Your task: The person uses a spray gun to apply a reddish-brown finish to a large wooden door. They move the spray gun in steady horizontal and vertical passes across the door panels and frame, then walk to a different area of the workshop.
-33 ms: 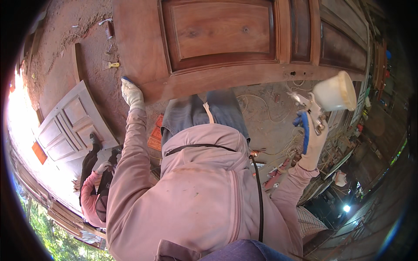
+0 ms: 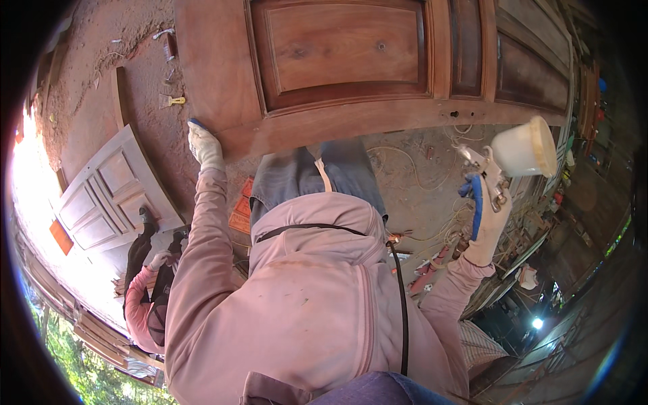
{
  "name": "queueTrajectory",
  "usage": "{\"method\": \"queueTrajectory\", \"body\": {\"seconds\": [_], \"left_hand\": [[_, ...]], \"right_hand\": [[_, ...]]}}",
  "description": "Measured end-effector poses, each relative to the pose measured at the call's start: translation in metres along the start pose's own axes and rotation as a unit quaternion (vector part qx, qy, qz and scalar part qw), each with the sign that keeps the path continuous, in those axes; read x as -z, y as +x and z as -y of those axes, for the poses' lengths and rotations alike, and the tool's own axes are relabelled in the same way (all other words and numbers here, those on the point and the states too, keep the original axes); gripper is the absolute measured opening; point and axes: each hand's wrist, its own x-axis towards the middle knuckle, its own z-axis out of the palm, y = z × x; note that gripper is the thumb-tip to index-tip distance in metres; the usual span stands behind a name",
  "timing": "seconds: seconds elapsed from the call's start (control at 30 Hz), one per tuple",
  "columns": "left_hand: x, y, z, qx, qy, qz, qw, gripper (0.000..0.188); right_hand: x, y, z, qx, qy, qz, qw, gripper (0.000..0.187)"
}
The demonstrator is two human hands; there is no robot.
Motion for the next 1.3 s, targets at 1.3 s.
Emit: {"method": "queueTrajectory", "body": {"seconds": [1.3], "left_hand": [[-0.025,0.028,-0.094,0.156,0.149,-0.113,0.970,0.069]], "right_hand": [[-0.071,0.108,0.083,0.198,0.073,-0.002,0.977,0.023]]}}
